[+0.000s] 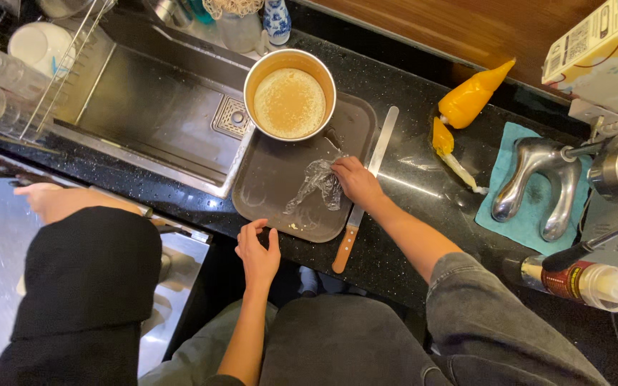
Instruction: The person prepares a cake by using scissors to trim a plastic wrap, handling small containers, and washing a knife under a faucet in a sink.
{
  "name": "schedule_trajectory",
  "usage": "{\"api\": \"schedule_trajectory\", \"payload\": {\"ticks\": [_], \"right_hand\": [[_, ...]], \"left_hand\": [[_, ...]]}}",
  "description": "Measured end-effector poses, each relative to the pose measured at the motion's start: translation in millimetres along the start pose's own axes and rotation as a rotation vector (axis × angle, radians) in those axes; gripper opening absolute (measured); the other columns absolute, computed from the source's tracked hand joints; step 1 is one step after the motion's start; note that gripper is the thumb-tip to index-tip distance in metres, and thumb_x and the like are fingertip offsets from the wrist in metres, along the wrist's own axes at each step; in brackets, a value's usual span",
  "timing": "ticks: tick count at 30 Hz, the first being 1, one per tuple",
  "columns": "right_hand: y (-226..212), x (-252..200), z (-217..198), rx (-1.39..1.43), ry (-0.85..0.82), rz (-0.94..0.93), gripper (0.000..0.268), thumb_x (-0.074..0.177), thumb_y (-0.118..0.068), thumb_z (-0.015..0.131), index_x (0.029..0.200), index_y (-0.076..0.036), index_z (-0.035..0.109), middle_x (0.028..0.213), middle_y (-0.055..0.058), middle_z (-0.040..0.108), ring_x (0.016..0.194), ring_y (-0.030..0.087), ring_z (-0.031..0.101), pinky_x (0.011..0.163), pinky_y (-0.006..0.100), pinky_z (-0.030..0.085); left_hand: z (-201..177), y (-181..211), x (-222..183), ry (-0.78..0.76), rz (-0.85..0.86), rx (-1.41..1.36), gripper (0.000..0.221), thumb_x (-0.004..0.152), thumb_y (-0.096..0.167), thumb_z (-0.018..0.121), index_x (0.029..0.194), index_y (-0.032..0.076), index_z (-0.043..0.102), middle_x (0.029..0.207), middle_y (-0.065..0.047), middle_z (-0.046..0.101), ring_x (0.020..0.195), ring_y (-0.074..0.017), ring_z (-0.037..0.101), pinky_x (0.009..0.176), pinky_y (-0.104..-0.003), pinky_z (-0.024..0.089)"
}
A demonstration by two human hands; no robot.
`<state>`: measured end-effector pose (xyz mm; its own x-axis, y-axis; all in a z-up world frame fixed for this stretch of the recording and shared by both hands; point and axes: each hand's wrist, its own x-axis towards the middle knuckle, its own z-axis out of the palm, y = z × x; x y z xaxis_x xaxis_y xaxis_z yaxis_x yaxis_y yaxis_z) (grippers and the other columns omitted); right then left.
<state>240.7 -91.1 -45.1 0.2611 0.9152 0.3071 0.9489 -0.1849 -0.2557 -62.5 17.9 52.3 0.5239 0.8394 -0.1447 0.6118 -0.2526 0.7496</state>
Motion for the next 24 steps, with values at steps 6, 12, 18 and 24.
{"api": "schedule_trajectory", "payload": {"ticks": [6,12,18,24], "right_hand": [[-43,-11,8,0.215,-0.019,0.318,0.006,0.095,-0.008,0.068,0.1,-0.01,0.071,0.102,0.003,0.067,0.097,0.021,0.068,0.087,0.03,0.055],[-44,25,-16,0.376,0.083,0.361,0.015,0.09,-0.001,0.068,0.105,-0.006,0.069,0.091,0.014,0.066,0.09,0.036,0.068,0.082,0.044,0.056],[-9,60,-10,0.23,-0.023,0.206,0.021,0.091,0.003,0.067,0.108,-0.008,0.072,0.1,0.008,0.064,0.097,0.029,0.064,0.091,0.039,0.054],[14,55,20,0.308,-0.046,0.241,0.013,0.087,0.002,0.068,0.096,-0.007,0.07,0.093,0.012,0.063,0.092,0.037,0.065,0.086,0.045,0.055]], "left_hand": [[-3,-9,-2,0.015,-0.01,-0.024,0.024,0.096,0.019,0.069,0.118,0.017,0.061,0.113,0.001,0.061,0.113,-0.0223,0.06,0.094,-0.041,0.039],[-9,-2,-6,0.0,-0.036,-0.058,0.021,0.098,0.02,0.067,0.118,0.018,0.062,0.112,0.004,0.062,0.114,-0.0196,0.061,0.094,-0.039,0.039],[-16,6,-18,-0.007,-0.055,-0.081,0.018,0.096,0.018,0.068,0.113,0.018,0.065,0.11,0.001,0.064,0.113,-0.0222,0.063,0.095,-0.042,0.041],[-14,-2,-21,0.014,-0.045,-0.146,0.016,0.096,0.016,0.069,0.112,0.016,0.066,0.109,0.0,0.066,0.111,-0.0231,0.064,0.095,-0.042,0.043]]}}
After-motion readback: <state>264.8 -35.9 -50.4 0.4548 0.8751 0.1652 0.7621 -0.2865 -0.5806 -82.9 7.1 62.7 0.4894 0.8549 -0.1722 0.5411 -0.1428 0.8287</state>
